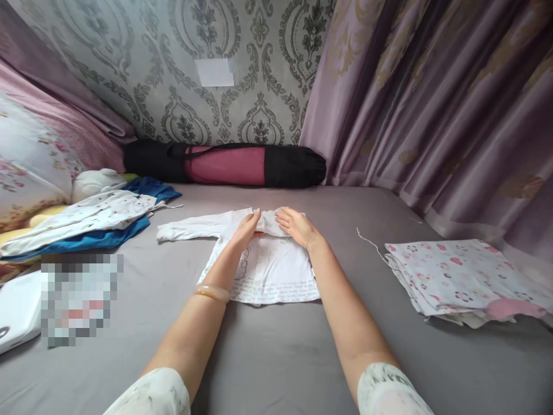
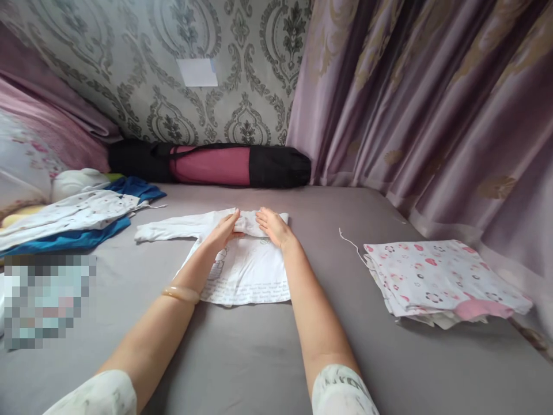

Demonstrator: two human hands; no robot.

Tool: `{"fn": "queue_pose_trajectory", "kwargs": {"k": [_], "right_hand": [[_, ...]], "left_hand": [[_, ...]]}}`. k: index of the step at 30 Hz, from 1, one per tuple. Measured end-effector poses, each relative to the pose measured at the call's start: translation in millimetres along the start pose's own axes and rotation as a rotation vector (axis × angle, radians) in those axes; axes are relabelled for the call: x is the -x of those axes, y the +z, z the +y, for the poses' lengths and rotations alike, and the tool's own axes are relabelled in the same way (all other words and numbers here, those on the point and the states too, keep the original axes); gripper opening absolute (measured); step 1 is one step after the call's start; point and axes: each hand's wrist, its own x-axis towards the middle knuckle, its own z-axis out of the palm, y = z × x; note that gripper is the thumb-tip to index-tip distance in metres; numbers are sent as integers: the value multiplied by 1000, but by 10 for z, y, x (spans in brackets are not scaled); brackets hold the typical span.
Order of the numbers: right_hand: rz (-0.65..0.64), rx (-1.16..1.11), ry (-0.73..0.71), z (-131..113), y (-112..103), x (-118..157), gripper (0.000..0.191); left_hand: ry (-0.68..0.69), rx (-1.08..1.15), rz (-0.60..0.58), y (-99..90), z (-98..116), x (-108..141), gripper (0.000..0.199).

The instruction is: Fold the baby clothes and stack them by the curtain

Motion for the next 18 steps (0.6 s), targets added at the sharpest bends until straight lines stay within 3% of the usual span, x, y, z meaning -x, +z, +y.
{"fn": "queue_pose_trajectory", "kwargs": {"k": [4, 7, 13, 18], "right_hand": [[97, -6, -51, -159, -241, 29, 50], [214, -51, -104, -242, -474, 20, 52], [339, -86, -124, -233, -723, -3, 49], [432, 97, -155, -132, -706, -94, 47]], "left_hand": [[48, -79, 60, 20, -13, 15, 66], [127, -161, 24, 21, -21, 38, 80], [249, -285, -69, 11, -59, 6, 45], [406, -287, 11, -30, -41, -16, 40]]}}
